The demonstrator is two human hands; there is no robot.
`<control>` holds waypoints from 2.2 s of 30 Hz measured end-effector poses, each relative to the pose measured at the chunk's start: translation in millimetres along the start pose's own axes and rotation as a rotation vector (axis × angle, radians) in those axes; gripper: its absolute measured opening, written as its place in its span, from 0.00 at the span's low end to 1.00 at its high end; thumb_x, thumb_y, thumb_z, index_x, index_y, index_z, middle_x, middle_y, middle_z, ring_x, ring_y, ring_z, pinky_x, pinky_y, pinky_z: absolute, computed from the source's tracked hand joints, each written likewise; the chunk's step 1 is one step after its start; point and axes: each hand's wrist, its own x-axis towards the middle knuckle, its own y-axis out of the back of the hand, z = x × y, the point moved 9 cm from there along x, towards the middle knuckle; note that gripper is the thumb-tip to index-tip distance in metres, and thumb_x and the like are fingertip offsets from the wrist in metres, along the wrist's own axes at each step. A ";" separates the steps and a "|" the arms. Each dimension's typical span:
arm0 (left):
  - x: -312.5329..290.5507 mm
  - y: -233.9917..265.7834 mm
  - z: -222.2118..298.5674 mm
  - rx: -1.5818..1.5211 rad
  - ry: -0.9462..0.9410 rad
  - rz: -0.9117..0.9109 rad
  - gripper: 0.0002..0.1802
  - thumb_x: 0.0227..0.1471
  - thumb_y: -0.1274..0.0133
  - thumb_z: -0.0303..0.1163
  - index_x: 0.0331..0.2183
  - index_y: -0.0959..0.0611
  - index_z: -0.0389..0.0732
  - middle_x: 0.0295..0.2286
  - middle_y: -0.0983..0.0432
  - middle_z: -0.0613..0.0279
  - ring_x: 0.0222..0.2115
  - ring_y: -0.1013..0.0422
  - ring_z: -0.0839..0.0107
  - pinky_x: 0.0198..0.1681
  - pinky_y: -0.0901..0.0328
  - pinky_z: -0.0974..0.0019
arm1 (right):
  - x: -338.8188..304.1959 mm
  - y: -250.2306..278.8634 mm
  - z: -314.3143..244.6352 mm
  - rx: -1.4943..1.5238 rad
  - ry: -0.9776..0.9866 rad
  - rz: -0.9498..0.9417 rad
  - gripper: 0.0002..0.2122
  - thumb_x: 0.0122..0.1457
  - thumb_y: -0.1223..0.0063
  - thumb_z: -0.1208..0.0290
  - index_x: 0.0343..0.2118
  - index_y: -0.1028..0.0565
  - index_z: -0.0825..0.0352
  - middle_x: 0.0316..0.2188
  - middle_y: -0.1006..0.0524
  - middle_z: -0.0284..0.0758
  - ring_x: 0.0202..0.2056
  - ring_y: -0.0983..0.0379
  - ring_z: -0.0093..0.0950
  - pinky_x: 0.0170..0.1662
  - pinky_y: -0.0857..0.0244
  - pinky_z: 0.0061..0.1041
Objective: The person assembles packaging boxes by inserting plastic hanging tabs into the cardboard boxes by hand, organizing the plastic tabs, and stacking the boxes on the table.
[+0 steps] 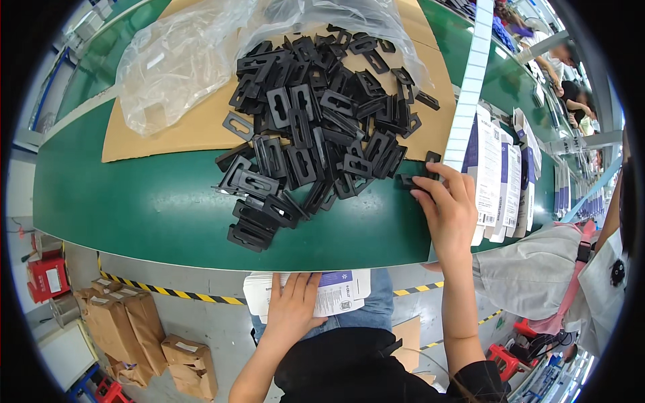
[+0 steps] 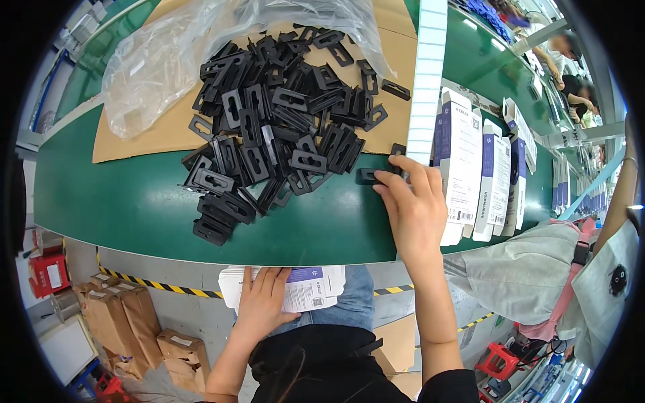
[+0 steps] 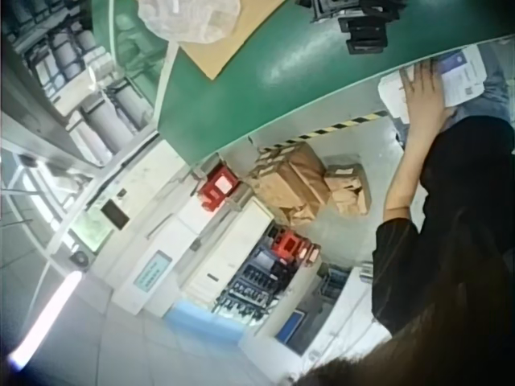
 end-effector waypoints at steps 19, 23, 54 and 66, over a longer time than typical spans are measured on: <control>-8.0 77.9 20.9 -0.268 -0.090 0.121 0.37 0.27 0.27 0.56 0.32 0.20 0.36 0.20 0.22 0.60 0.19 0.23 0.64 0.24 0.30 0.64 | -152.3 -32.0 -26.5 1.223 -0.772 -0.564 0.06 0.51 0.35 0.82 0.32 0.21 0.72 0.30 0.22 0.34 0.35 0.23 0.20 0.42 0.31 0.21; -7.5 85.3 21.4 -0.226 -0.072 0.152 0.38 0.27 0.28 0.58 0.32 0.19 0.36 0.19 0.22 0.61 0.17 0.24 0.66 0.21 0.31 0.66 | -160.0 -34.6 -26.0 1.303 -0.869 -0.547 0.06 0.53 0.36 0.82 0.33 0.22 0.72 0.31 0.22 0.34 0.35 0.23 0.21 0.42 0.29 0.19; -6.6 99.5 40.8 -0.081 -0.081 0.131 0.35 0.31 0.33 0.61 0.31 0.19 0.39 0.17 0.28 0.65 0.15 0.29 0.67 0.18 0.35 0.66 | -149.4 -34.9 -39.3 1.479 -0.879 -0.770 0.23 0.50 0.37 0.87 0.50 0.30 0.74 0.45 0.23 0.42 0.48 0.25 0.28 0.53 0.31 0.29; -4.6 92.3 49.2 0.012 -0.136 0.062 0.35 0.38 0.37 0.58 0.39 0.20 0.39 0.20 0.31 0.67 0.14 0.31 0.74 0.18 0.34 0.70 | -154.7 -40.1 -37.7 1.382 -0.888 -0.832 0.20 0.54 0.41 0.84 0.50 0.30 0.76 0.42 0.22 0.38 0.45 0.25 0.24 0.51 0.31 0.26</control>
